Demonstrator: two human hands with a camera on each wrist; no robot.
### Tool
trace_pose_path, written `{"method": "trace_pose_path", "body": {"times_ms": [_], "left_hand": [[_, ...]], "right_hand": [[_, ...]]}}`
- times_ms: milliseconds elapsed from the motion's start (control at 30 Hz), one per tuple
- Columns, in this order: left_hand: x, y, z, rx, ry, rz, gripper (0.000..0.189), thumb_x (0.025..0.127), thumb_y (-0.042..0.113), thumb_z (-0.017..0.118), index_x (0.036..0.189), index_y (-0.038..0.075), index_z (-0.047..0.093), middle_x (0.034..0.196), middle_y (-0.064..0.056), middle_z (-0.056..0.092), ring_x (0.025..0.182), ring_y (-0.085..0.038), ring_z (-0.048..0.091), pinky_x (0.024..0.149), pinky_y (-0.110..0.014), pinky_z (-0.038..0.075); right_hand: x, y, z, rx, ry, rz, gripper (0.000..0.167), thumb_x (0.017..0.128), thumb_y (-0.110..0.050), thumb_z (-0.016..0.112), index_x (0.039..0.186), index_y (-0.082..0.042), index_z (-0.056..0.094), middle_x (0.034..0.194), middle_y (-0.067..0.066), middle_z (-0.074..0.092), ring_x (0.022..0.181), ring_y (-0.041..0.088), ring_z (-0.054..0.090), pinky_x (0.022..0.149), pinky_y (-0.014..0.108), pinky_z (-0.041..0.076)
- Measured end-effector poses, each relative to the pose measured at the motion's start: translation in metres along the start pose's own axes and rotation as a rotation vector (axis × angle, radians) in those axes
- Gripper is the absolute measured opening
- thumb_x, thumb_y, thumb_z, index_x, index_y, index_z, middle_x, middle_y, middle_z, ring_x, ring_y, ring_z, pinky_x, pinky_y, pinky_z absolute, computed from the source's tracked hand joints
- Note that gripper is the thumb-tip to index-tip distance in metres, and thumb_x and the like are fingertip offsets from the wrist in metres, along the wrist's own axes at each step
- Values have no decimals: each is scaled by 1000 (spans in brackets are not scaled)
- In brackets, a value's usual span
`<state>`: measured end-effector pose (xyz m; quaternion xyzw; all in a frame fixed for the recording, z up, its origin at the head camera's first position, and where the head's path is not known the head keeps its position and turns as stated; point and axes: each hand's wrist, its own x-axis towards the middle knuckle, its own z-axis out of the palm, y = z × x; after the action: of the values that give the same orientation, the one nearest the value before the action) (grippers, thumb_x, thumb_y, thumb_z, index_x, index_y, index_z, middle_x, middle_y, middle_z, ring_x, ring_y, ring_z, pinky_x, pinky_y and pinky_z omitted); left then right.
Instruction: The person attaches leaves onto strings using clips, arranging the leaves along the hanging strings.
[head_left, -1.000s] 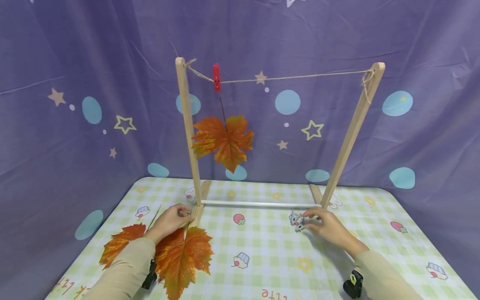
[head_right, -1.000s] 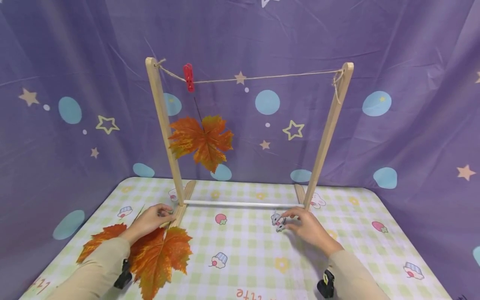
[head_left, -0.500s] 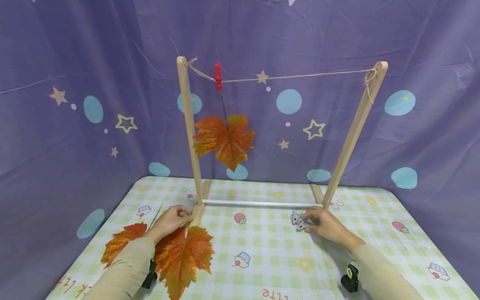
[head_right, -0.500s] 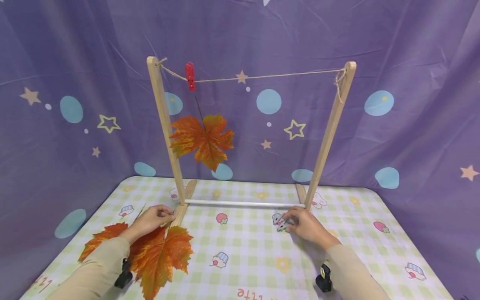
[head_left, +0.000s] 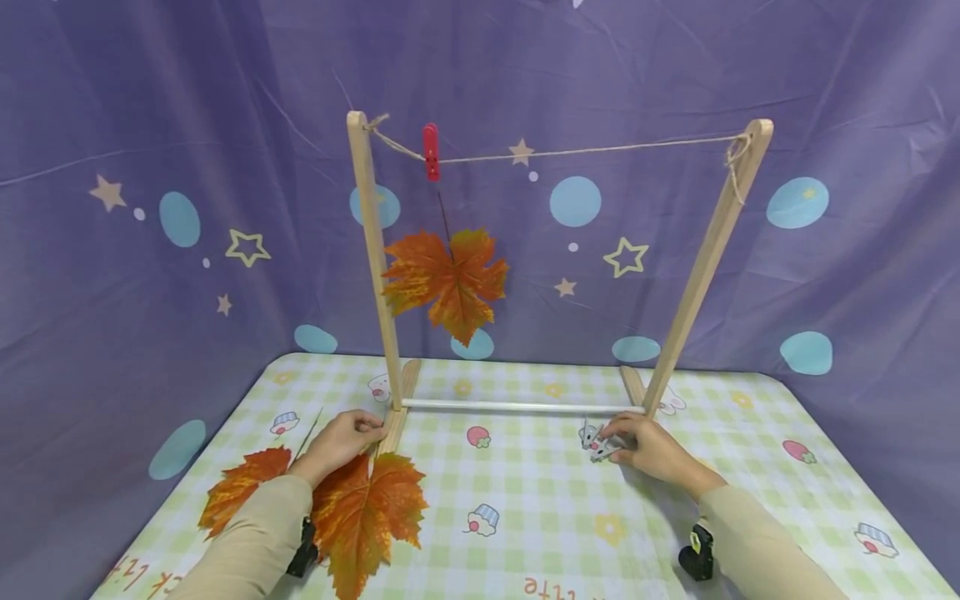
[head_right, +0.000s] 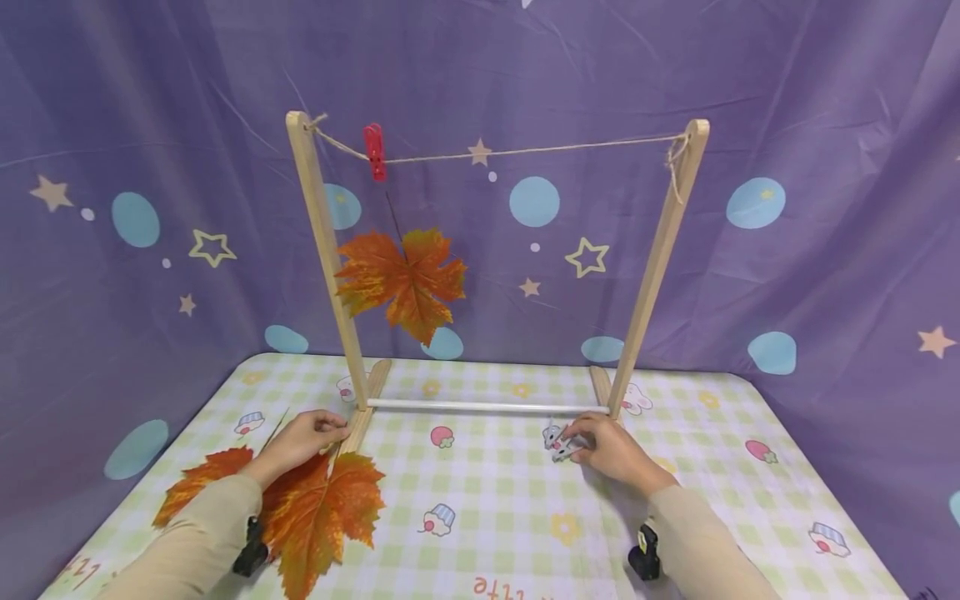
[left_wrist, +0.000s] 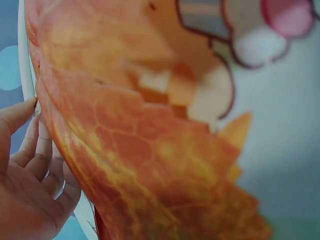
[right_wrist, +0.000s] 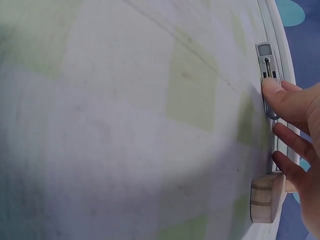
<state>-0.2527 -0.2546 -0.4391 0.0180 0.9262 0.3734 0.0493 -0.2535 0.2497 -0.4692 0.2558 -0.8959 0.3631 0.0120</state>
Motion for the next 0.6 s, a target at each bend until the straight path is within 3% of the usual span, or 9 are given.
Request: {"method": "trace_pose_path", "body": {"times_ms": [367,600], "left_hand": [[-5,7,1,-72,27,3,30,97,20,65,114,-5,66,103,-16,66,85,-24,64,73,-40,52],[-5,7,0,-96,66,-18,31,97,23,64,117,-2,67,109,-17,67,98,-32,64,82,-49,51]], "right_hand": [[-1,0,0,-86,12,-23,23,84,-4,78,106,-10,73,119,14,62,104,32,61,86,44,52],[-1,0,2,-90,35,-5,23,82,-1,79,103,-9,73,117,14,63,107,34,60,90,46,51]]}}
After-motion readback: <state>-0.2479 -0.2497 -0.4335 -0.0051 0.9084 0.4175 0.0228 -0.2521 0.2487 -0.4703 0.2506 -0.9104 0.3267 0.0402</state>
